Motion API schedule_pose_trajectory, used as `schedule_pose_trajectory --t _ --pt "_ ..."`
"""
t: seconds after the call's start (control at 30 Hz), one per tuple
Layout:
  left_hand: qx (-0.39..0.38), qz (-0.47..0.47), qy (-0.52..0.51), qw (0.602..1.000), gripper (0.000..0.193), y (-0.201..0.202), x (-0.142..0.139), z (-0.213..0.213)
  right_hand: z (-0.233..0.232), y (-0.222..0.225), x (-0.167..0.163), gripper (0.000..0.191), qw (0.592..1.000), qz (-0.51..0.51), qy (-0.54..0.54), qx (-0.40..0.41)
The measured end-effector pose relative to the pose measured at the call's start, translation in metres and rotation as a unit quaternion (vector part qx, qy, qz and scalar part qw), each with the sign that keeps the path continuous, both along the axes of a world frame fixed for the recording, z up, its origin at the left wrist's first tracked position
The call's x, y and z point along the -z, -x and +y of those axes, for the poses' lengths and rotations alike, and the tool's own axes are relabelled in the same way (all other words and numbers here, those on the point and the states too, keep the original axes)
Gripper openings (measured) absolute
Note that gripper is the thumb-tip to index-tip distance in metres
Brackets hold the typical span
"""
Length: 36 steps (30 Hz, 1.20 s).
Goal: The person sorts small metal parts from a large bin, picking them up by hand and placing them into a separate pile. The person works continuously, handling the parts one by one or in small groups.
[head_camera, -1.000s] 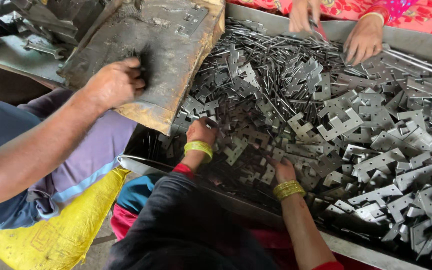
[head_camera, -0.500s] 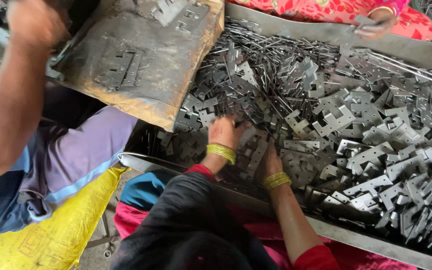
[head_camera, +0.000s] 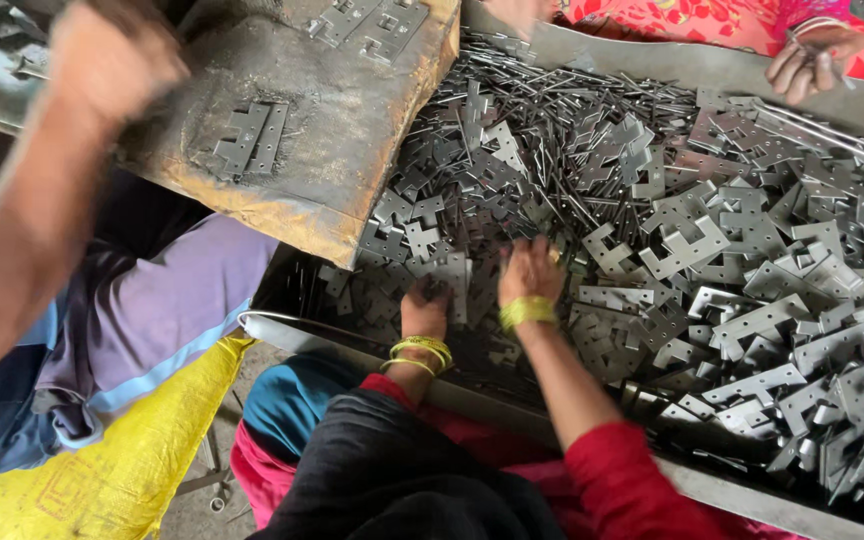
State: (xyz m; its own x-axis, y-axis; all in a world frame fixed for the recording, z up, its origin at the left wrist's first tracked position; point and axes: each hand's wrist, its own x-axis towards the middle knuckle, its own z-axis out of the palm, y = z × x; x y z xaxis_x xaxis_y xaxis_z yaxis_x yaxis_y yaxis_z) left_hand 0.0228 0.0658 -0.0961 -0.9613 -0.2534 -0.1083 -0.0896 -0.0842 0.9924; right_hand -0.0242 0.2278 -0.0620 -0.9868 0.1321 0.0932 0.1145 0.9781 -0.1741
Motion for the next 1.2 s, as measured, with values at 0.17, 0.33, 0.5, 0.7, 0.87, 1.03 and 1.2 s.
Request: schedule_pose_trajectory --t 0.17,0.33,0.5,0.7,0.87,1.03,1.2 --pt "-0.058 0.041 -0.103 0.992 0.045 0.007 -0.004 -0.002 0.027 0.022 -0.007 0.028 0.984 -0.117 -0.106 -0.085" --pt "-0.091 0.008 -0.017 0.996 0.046 -0.002 -0.027 0.007 0.055 -0.010 -0.005 0.053 0.921 -0.222 0.319 -0.001" --pt "-0.150 0.070 0.293 0.942 0.047 0.073 -0.125 -0.040 0.088 -0.071 -0.028 0.042 0.989 -0.083 0.114 -0.053" --pt "-0.235 0.016 0.634 0.737 0.070 0.147 -0.217 -0.106 0.086 -0.105 -0.071 0.026 0.987 -0.044 0.146 -0.048" --pt "0.360 0.259 0.611 0.655 0.078 0.005 -0.112 -0.035 0.036 -0.108 -0.075 0.024 0.919 0.096 0.363 -0.116" --pt "0.276 0.206 0.628 0.697 0.046 -0.065 -0.089 -0.001 0.006 -0.105 -0.059 0.027 0.691 0.025 0.714 0.107" --pt "0.130 0.456 0.568 0.673 0.050 -0.062 -0.141 -0.002 0.027 -0.089 -0.051 0.026 0.450 -0.109 0.868 0.176"
